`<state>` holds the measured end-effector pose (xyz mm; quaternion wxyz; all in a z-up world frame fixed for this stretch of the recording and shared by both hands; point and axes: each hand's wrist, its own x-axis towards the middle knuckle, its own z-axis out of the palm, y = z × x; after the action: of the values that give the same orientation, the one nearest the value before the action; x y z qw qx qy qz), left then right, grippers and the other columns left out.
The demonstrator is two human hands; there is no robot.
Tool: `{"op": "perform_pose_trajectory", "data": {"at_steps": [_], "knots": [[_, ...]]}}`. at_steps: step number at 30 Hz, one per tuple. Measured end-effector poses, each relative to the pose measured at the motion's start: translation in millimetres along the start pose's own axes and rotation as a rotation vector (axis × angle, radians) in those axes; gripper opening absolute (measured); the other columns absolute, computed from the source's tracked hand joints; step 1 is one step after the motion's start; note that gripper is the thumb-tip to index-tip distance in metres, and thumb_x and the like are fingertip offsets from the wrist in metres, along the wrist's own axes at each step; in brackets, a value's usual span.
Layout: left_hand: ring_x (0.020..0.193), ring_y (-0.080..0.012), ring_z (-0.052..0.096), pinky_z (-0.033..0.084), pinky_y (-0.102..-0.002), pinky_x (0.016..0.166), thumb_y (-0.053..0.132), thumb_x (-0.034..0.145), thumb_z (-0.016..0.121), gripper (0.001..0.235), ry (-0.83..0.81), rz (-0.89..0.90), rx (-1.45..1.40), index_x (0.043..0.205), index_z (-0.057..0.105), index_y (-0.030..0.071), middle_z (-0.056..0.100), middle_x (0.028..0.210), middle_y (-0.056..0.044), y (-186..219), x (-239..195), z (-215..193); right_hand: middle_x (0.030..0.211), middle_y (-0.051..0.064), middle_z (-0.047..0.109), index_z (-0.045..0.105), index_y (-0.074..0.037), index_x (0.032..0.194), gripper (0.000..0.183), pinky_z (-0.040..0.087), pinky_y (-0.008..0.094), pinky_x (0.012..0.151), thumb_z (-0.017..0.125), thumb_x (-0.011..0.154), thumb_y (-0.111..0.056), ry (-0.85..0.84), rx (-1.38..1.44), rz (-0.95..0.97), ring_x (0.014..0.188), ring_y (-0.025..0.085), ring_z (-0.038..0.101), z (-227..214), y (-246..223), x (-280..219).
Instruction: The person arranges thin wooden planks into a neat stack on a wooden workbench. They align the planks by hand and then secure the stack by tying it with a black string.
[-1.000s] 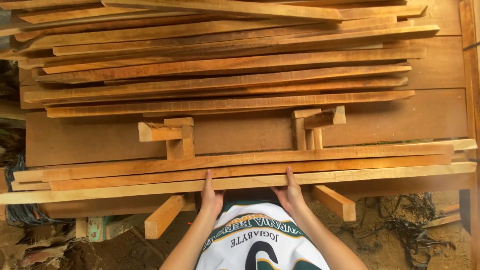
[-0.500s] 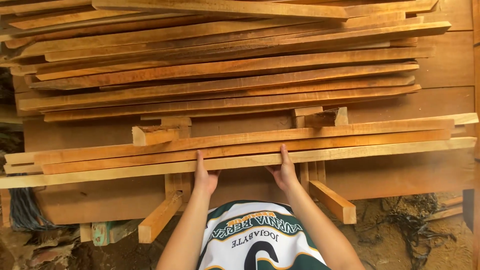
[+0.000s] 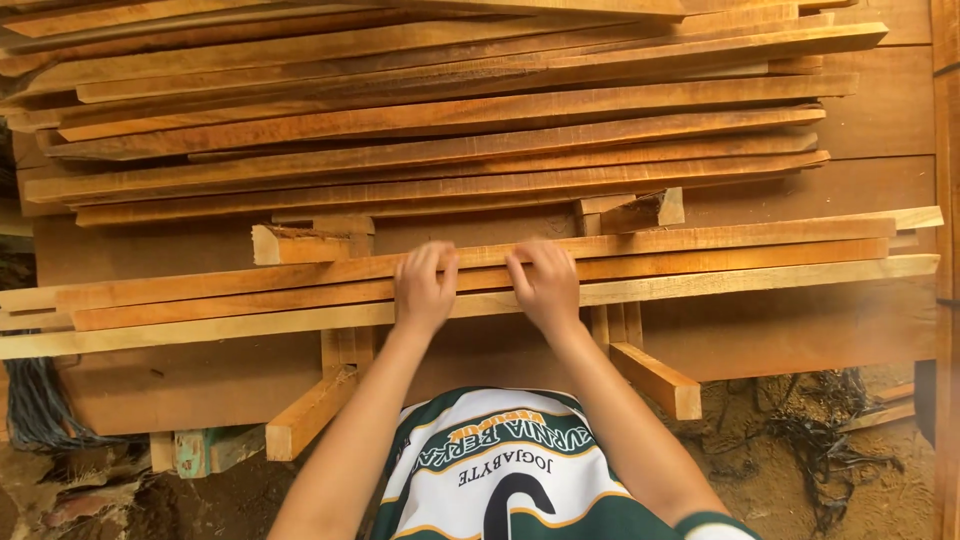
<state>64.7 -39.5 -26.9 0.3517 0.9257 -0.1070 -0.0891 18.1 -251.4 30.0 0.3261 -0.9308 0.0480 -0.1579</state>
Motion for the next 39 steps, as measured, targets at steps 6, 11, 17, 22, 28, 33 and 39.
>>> {"op": "perform_pose_trajectory", "data": {"at_steps": [6,11,17,22,28,33,39], "knots": [[0.108,-0.0356,0.073,0.052,-0.050,0.096,0.061,0.101,0.021,0.072,-0.543,-0.255,0.478,0.105,0.079,0.019,0.079,0.102,-0.010,23.9,60.4,-20.8,0.120,0.021,0.075,0.074,-0.001,0.119,0.109,0.044,0.053,0.109,0.005,0.094,-0.081,-1.018,-0.456,0.500,0.121,0.038,0.067,-8.0,-30.8,98.0],[0.098,-0.0398,0.075,0.055,-0.050,0.089,0.052,0.095,0.028,0.065,-0.621,-0.175,0.458,0.093,0.082,0.015,0.079,0.092,-0.014,24.1,74.3,-23.1,0.122,0.018,0.075,0.074,-0.001,0.118,0.106,0.029,0.048,0.120,0.007,0.095,-0.080,-1.123,-0.484,0.376,0.124,0.033,0.066,-9.7,-28.1,108.1],[0.087,-0.0375,0.076,0.056,-0.046,0.081,0.044,0.092,0.034,0.054,-0.581,-0.127,0.475,0.092,0.079,0.015,0.078,0.084,-0.013,25.8,77.9,-28.2,0.111,0.015,0.078,0.078,-0.005,0.105,0.102,0.038,0.046,0.109,0.013,0.092,-0.082,-1.067,-0.467,0.345,0.114,0.032,0.072,-2.6,-21.1,116.6],[0.084,-0.0351,0.076,0.053,-0.045,0.080,0.042,0.091,0.035,0.048,-0.520,-0.048,0.496,0.091,0.076,0.016,0.078,0.084,-0.011,6.7,67.9,-6.2,0.104,0.014,0.079,0.079,-0.009,0.097,0.099,0.041,0.045,0.104,0.015,0.089,-0.085,-1.004,-0.461,0.350,0.108,0.032,0.073,13.3,3.3,93.8],[0.110,-0.0255,0.065,0.048,-0.042,0.089,0.045,0.102,0.044,0.041,0.059,0.252,0.508,0.119,0.069,0.016,0.071,0.112,-0.004,-25.4,36.5,33.7,0.077,0.001,0.075,0.075,-0.019,0.080,0.047,0.042,0.044,0.108,0.050,0.099,-0.054,-0.289,-0.403,-0.045,0.088,0.018,0.075,59.5,55.5,40.5],[0.157,-0.0382,0.004,0.001,-0.057,0.124,0.077,0.095,0.039,0.095,-0.221,0.099,0.430,0.161,0.024,0.010,0.012,0.172,-0.015,4.6,-50.5,4.5,0.154,0.013,0.050,0.060,-0.012,0.138,0.055,0.018,0.066,0.118,0.064,0.097,-0.046,-0.102,-0.258,-0.061,0.146,0.038,0.038,43.3,26.7,-11.3],[0.158,-0.0363,-0.002,-0.002,-0.060,0.123,0.063,0.099,0.050,0.095,-0.273,0.143,0.624,0.165,0.011,0.008,0.002,0.174,-0.013,-16.6,-70.1,15.6,0.171,0.014,0.016,0.025,-0.008,0.162,0.089,0.004,0.058,0.125,0.048,0.099,-0.066,-0.501,-0.460,0.177,0.158,0.034,0.005,22.8,5.2,-118.3]]}}
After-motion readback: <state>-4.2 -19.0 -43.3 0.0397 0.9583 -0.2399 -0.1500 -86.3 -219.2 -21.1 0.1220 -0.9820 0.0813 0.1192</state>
